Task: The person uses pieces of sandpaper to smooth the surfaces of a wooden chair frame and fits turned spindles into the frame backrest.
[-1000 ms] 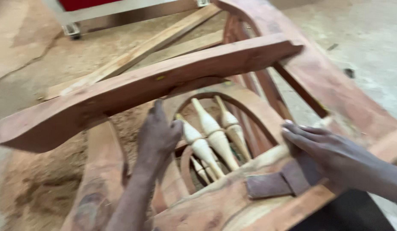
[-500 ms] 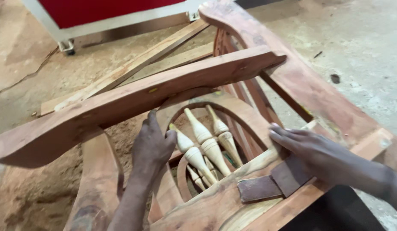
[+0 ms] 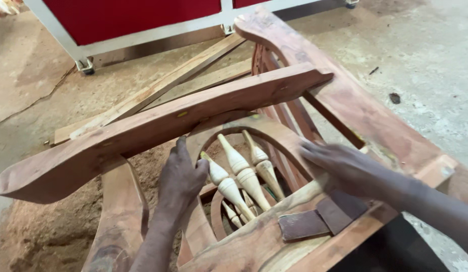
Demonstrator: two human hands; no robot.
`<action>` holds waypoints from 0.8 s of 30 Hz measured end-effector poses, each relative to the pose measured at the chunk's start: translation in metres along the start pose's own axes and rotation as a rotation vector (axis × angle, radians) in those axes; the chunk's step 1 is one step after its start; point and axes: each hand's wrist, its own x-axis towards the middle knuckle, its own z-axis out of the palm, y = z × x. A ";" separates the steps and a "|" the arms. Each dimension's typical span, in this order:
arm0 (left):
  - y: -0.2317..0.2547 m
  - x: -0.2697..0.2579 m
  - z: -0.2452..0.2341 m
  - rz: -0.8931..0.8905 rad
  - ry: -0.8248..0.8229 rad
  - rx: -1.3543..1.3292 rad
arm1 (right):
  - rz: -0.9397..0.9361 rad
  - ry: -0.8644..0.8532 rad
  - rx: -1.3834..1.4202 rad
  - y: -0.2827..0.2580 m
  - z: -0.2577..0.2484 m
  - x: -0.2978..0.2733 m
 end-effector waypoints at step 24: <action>-0.001 0.003 0.007 -0.010 -0.027 0.072 | 0.030 0.016 0.093 0.013 0.002 0.030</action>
